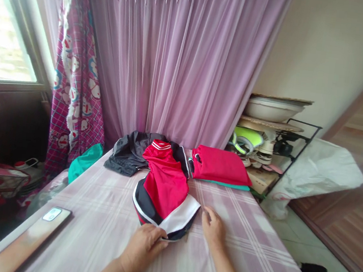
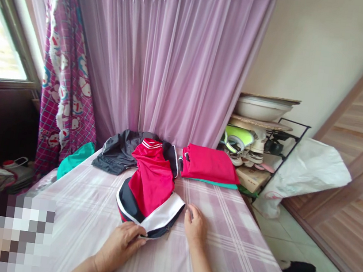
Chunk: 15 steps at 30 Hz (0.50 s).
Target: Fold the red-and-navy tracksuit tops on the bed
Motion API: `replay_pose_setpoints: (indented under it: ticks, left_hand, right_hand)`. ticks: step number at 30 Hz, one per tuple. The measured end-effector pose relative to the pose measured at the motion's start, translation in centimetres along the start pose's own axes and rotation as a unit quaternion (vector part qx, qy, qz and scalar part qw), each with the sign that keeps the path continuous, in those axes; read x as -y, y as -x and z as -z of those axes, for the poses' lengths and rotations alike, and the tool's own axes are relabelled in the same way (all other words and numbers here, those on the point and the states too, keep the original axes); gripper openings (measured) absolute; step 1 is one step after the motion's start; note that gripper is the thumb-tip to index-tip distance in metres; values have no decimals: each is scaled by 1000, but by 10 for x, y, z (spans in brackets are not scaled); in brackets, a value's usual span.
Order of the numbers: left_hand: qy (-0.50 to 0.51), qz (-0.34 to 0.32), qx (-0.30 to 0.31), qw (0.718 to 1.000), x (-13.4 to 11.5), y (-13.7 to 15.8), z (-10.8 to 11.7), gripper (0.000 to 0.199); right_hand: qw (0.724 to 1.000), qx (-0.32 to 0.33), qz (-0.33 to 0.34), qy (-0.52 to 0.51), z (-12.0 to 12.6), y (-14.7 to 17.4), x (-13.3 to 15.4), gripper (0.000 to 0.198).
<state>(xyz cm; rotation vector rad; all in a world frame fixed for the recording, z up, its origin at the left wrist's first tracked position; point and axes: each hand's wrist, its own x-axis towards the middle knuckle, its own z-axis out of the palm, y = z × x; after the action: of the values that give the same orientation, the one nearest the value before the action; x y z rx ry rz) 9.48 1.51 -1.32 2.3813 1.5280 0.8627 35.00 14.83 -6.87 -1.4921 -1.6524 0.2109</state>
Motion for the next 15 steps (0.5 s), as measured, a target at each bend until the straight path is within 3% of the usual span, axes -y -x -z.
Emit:
replay_pose_setpoints:
  ticks: [2, 5, 8, 12, 15]
  left_hand:
    - [3, -43, -28, 999, 1, 6, 2, 15]
    - [-10, -94, -80, 992, 8, 9, 6, 22]
    - [-30, -72, -127, 989, 16, 10, 9, 15]
    - [-42, -45, -126, 990, 17, 9, 11, 11]
    - [-43, -44, -107, 992, 13, 11, 11, 13]
  right_hand:
    - [1000, 9, 10, -18, 6, 7, 5, 43]
    - [995, 27, 92, -38, 16, 26, 19, 42]
    - [980, 42, 195, -15, 25, 51, 41, 45]
    - [958, 90, 270, 44, 28, 73, 78, 53]
    - [957, 99, 266, 58, 23, 74, 98, 26]
